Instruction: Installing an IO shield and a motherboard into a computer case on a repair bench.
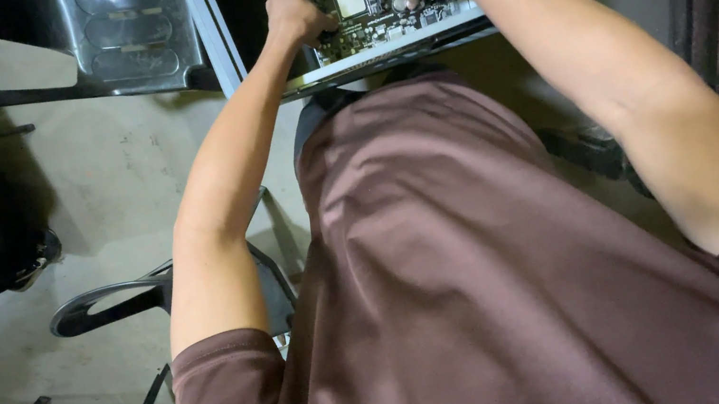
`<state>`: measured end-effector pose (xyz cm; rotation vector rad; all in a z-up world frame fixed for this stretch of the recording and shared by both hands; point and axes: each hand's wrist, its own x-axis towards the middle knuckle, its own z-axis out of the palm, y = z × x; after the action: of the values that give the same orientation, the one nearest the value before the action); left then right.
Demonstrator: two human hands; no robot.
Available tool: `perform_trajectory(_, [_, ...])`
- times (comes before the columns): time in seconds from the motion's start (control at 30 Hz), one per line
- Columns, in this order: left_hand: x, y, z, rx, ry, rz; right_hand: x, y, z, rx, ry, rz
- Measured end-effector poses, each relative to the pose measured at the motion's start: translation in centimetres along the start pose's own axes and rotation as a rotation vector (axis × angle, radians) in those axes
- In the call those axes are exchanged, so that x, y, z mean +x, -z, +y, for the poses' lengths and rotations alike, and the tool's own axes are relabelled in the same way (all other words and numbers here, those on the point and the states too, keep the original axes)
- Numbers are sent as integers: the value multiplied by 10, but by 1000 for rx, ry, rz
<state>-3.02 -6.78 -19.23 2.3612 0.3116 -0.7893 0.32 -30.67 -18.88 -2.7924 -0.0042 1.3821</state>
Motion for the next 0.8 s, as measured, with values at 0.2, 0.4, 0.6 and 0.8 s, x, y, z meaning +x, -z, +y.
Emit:
perform_trajectory(0.2, [1, -1, -1, 12, 46, -28, -2, -2, -1, 73, -3, -28])
perform_trajectory(0.4, [3, -6, -5, -14, 4, -7, 3, -22, 8, 92, 53, 45])
perform_trajectory(0.6, [27, -25, -24, 144, -49, 41, 3, -29, 4, 78, 200, 197])
perform_trajectory(0.8, [-15, 8, -19, 134, -106, 86, 5, -20, -26, 38, 402, 335])
